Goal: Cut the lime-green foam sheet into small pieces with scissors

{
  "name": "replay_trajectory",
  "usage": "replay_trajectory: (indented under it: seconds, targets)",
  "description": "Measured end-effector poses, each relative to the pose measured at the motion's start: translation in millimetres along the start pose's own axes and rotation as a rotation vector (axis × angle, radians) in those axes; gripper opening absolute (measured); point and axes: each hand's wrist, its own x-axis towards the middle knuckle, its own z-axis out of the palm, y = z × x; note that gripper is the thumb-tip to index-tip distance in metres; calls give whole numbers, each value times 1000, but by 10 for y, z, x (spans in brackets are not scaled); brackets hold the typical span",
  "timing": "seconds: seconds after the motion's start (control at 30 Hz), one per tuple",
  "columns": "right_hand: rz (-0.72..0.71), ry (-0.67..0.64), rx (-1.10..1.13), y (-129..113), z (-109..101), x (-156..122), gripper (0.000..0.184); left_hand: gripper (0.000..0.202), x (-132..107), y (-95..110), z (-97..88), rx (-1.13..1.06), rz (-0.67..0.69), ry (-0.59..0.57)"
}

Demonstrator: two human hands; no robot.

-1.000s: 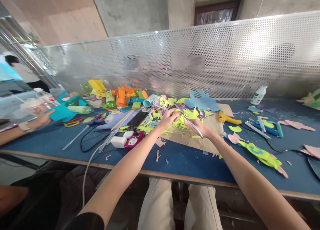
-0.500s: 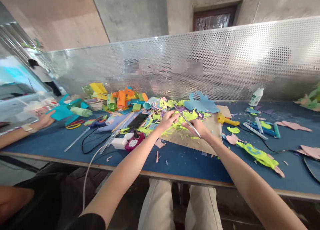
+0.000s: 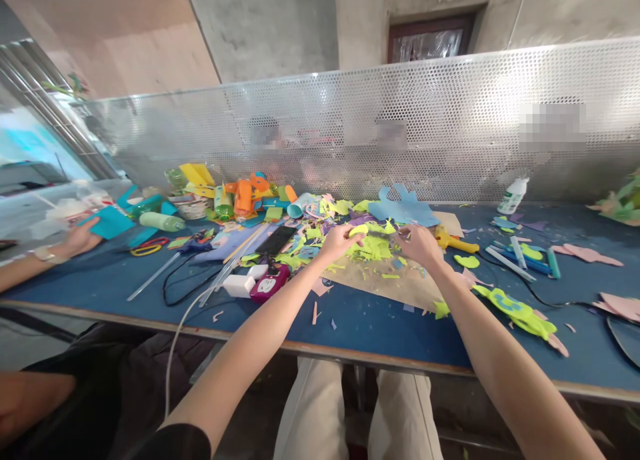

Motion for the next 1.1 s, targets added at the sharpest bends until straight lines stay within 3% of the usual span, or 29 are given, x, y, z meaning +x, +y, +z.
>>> replay_trajectory:
  seconds: [0.1,0.17,0.33,0.47,0.67,0.87,1.1]
  targets:
    - [-83,11,180,-138,2,-37,20,48,-1,-22,19,75,4,-22]
    - [-171,-57,303,-273,10,-91,25,49,3,-25,34,129,13,-56]
    - [-296,-110,361,-516,47,-195,28,50,11,-4,59,313,35,-140]
    - [-262,-76,303,-512,52,-193,33,47,-18,37,51,381,67,-135]
    - [-175,-68,311,-446,38,-174,33,59,-40,60,50,370,103,-89]
    - [-211,-24,313,-481,31,-188,40,45,-14,43,63,379,207,-70]
    - [-237,0,324,-485,-3,-212,42,45,-15,24,65,390,204,-68]
